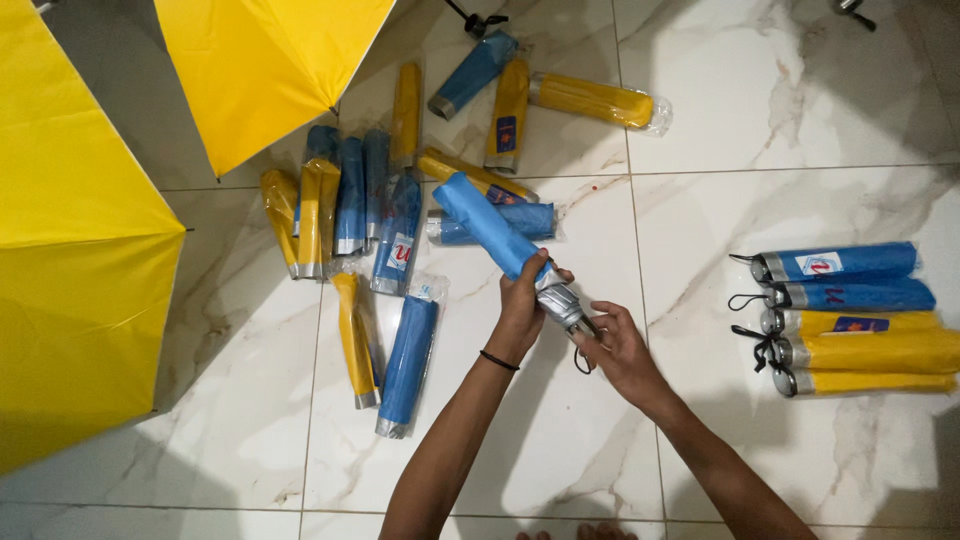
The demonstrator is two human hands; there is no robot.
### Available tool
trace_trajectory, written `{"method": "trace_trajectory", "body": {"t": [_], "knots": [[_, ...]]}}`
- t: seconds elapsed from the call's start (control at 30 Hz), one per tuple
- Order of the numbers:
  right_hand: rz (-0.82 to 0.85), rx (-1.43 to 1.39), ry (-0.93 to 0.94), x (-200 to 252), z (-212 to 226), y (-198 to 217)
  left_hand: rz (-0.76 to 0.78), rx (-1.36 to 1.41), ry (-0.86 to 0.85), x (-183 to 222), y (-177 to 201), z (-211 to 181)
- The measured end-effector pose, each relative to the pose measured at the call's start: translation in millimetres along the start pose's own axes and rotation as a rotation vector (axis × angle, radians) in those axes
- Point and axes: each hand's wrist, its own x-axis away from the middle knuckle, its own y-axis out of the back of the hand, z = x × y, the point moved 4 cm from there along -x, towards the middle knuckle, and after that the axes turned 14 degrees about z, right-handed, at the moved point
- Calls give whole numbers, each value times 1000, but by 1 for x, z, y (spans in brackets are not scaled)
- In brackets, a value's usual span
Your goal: The person folds small umbrellas by hand, secures them with the strap, and slides them into individual plastic sleeves before placing them in a pile on the floor.
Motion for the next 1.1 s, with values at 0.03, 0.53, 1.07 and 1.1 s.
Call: {"method": "trace_trajectory", "body": {"t": [0.03,0.53,1.07,1.1], "knots": [[-2,1,1,1,2,-1,2,0,0,0,0,0],[-74,23,-93,-3,6,-4,-14,-209,105,7,-11,16],[-114,-149,-128,-16,14,-2,12,-89,84,21,-32,14],[-142,-34,-78,-16,9,6,43,-92,65,11,-21,24]]}}
